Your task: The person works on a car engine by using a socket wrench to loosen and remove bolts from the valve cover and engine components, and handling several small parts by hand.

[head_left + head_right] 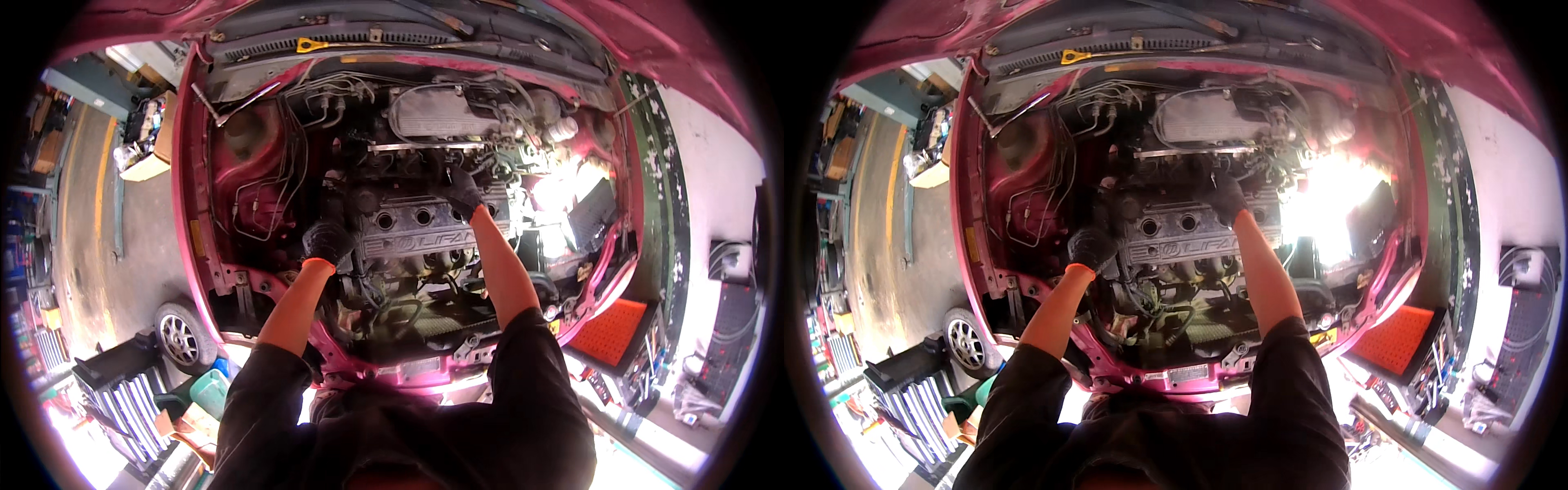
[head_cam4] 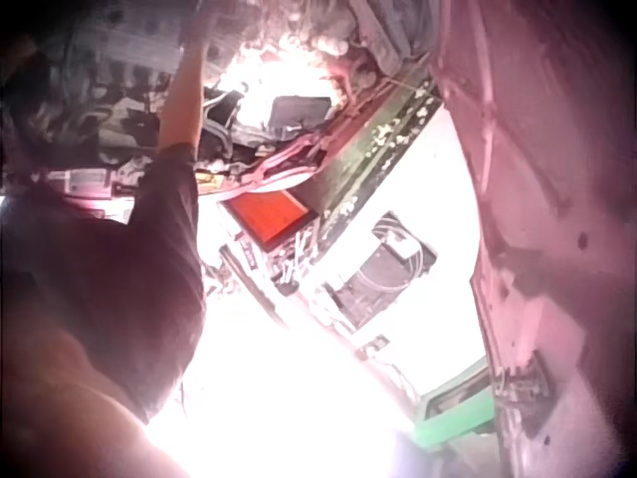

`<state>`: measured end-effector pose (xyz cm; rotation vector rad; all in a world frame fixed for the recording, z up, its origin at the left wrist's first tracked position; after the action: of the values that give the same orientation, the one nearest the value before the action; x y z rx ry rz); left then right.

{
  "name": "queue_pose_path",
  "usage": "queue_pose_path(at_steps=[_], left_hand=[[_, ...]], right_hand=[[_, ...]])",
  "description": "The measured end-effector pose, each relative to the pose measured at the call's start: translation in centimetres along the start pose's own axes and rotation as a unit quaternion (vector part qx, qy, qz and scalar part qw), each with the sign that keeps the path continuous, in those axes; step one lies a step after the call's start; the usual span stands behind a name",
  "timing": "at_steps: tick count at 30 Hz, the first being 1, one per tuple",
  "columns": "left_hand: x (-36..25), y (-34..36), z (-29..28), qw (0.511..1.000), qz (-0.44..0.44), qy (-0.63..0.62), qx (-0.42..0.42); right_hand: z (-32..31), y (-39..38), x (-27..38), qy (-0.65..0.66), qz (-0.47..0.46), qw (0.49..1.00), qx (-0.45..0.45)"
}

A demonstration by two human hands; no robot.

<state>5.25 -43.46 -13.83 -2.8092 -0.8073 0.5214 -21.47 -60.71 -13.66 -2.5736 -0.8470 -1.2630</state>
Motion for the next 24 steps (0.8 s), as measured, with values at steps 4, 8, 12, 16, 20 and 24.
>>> queue_pose_path(at_steps=[4,8,12,16,20,24], left_hand=[[-0.2,-0.8,-0.6,0.997,-0.03,0.033,0.061],[-0.4,-1.7,-1.5,0.994,-0.059,0.053,0.068],[-0.3,-1.3,-0.5,0.992,-0.024,0.067,0.108],[0.7,-0.9,0.2,0.993,-0.022,0.054,0.104],[1.1,0.1,0.3,0.998,-0.062,-0.03,0.007],[0.5,-0.6,-0.3,0.995,-0.064,0.012,0.07]], right_hand=[[0.7,-2.1,-1.1,0.111,0.063,0.989,-0.078],[0.9,-3.3,-1.3,0.084,0.087,0.985,-0.124],[1.1,-3.2,-0.6,0.056,0.061,0.984,-0.157],[1.1,-2.1,1.0,-0.13,0.022,0.979,-0.154],[0.8,-0.3,0.1,-0.21,0.058,0.973,-0.077],[-0.7,0.5,2.1,-0.204,-0.046,0.978,0.021]])
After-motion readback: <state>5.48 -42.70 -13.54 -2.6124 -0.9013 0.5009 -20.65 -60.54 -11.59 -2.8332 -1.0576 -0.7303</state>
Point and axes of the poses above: each hand's wrist, its own y-axis towards the middle knuckle, its own z-axis out of the palm, x = y × z, the point moved 6 cm from there along y, towards the middle knuckle, and after that the axes turned 15 degrees about -z, right-handed, at the moved point
